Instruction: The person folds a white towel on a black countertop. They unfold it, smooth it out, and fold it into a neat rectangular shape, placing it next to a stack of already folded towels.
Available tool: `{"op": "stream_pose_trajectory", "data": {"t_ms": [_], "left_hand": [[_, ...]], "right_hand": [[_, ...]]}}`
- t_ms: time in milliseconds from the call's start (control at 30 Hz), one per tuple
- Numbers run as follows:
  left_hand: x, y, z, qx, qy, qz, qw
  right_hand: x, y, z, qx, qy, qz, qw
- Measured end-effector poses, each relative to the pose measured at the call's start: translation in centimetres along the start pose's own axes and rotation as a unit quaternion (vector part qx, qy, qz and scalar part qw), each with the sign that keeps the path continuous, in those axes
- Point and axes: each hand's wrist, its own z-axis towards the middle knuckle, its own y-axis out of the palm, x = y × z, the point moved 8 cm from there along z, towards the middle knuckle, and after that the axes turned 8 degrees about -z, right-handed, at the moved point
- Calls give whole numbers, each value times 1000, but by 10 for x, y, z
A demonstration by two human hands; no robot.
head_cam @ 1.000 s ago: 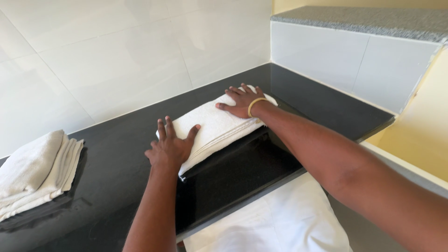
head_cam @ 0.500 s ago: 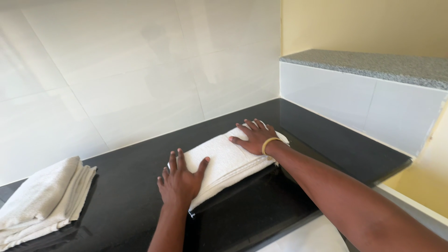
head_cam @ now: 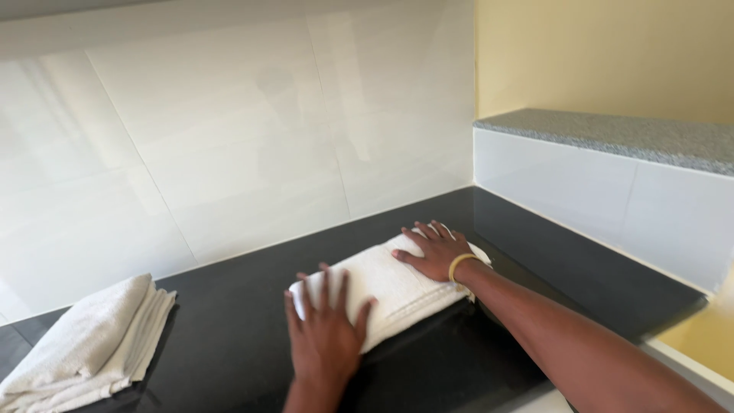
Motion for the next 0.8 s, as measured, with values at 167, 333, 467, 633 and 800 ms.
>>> {"op": "stream_pose_trajectory", "data": {"t_ms": [167,333,467,633,800], "left_hand": [[39,-35,-28,-69,74,-23,995],[34,-8,-22,-154,55,-16,986],[42,-19,-16,35,149,-3,988],[45,-16,-6,-184,45,-30,981],[51,-4,14,-176,57,-63,981]], "right_hand": [[0,-4,-5,1,-11,-3,1000],[1,-2,0,5,-17,-12,1000],[6,1,2,-3,-22,-10,1000],[17,3,17,-16,-31,-8,999],[36,6,32,-42,-10,-22,999]]}}
